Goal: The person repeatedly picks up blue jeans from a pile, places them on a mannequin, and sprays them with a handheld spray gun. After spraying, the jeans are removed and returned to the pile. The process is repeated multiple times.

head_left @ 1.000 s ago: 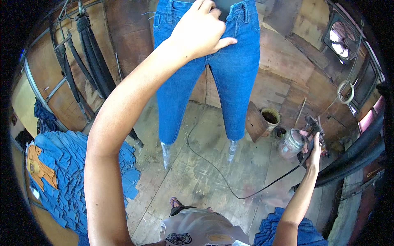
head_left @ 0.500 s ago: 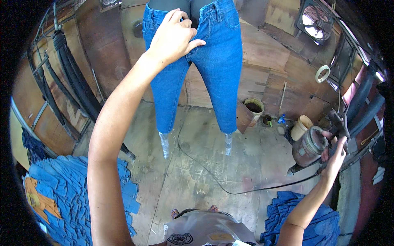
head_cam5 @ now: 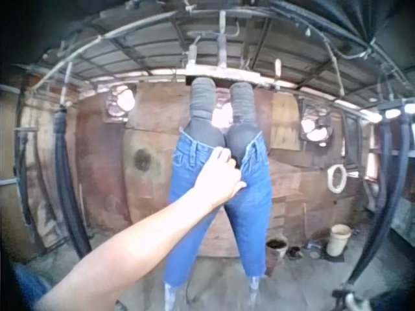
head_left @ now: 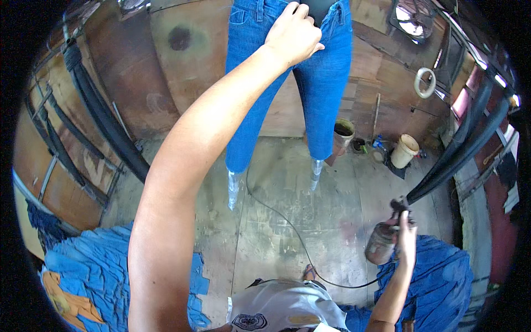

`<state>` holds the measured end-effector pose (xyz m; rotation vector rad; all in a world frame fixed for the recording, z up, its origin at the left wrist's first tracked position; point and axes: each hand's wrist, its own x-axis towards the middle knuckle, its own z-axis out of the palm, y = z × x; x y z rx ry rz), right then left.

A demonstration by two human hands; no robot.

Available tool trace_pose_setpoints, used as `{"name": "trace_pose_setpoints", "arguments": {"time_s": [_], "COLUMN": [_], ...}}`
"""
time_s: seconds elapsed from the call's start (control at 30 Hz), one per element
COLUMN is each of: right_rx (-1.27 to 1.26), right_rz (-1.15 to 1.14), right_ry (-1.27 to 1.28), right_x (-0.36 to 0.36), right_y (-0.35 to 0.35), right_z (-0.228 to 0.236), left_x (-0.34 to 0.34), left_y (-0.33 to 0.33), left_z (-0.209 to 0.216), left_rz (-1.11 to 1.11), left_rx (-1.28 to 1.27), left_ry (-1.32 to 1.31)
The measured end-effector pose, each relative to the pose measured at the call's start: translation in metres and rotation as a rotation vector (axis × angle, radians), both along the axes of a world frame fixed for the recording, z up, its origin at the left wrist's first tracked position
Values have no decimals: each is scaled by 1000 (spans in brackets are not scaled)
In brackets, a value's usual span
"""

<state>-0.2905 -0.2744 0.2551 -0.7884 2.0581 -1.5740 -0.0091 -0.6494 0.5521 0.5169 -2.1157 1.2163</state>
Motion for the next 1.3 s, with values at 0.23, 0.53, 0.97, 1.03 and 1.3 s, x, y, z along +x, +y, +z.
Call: {"name": "trace_pose_setpoints", "arguments": {"time_s": [0.23,0.53,0.97,1.03,1.3], "right_rx": [205,-367,-435,-195,-486], "right_rz": [-8,238,386,375,454], "right_ry": [-8,167,116,35,90], "right_x": [97,119,70,68,52], "right_y": [-40,-115,-151,-161,-149], "right_z": [-60,74,119,97,106], "left_x": [-15,-24,-12,-8,2], "left_y": [-5,-8,-1,-1,10], "left_z": [-2,2,6,7,9], "left_rz": [-47,-128,-188,-206,-192], "left_rx": [-33,-38,0,12,60], "left_ry": [25,2,18,16,-10]}}
